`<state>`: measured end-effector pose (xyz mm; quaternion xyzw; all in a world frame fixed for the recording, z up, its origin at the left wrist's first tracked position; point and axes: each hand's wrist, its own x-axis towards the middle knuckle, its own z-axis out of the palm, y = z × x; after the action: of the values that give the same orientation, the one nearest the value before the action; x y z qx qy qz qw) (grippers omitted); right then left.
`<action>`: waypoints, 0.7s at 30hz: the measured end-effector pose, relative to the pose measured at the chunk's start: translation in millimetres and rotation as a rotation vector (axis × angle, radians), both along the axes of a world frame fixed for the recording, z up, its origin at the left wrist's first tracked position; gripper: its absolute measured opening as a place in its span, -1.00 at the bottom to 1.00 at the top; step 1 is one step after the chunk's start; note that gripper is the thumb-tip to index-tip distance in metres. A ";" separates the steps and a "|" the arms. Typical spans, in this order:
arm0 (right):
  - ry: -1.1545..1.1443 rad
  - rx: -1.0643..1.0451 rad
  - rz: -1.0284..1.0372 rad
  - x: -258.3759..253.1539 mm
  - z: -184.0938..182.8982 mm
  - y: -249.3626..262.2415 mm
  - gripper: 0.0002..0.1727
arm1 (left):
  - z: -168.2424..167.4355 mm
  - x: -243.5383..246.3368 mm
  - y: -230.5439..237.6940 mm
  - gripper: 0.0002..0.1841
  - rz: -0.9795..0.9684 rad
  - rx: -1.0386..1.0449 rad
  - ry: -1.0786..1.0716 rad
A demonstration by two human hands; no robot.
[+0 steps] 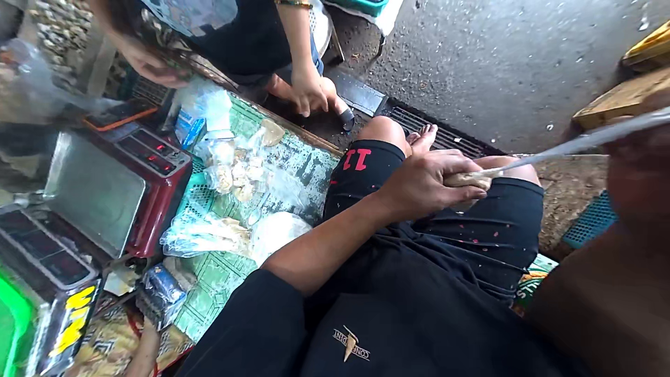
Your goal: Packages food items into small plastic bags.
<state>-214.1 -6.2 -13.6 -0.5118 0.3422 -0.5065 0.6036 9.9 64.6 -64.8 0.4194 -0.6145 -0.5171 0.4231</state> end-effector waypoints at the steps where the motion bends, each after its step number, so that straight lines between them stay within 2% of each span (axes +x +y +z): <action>1: -0.014 -0.025 -0.001 9.1 2.6 -1.5 -0.79 | -2.0 2.4 0.4 -0.88 -0.007 0.012 -0.027; 5: -0.012 -0.064 -0.052 27.0 15.0 -6.8 -0.73 | -12.3 10.8 0.7 -0.87 0.019 0.013 -0.105; 9: -0.062 -0.014 -0.102 23.8 15.5 -13.6 -0.79 | -14.8 12.1 1.2 -0.85 0.040 0.115 -0.137; 11: 0.001 0.000 -0.123 21.0 9.2 -17.4 -0.71 | -13.2 9.6 2.4 -0.84 0.108 0.270 -0.005; 14: 0.268 0.041 -0.197 16.5 -11.1 -12.6 -0.38 | -11.0 11.2 1.6 -0.85 0.206 0.472 0.274; 15: 0.337 0.074 -0.162 17.4 -20.8 -6.8 -0.34 | -11.1 13.0 0.6 -0.84 0.222 0.494 0.334; 17: 0.391 0.190 0.056 23.6 -39.7 10.1 -0.47 | -11.0 14.4 -0.2 -0.84 0.257 0.473 0.352; 19: 0.341 0.233 0.258 35.1 -57.5 23.4 -0.67 | -8.9 16.2 -0.6 -0.84 0.276 0.413 0.268; 21: 0.325 0.199 0.285 42.6 -69.8 25.4 -0.82 | -8.3 19.6 -0.9 -0.83 0.319 0.328 0.172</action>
<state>-171.5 19.2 -83.4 -0.5677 0.4074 -0.2909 0.6535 29.5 63.7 -73.2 0.5285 -0.4102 -0.5704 0.4765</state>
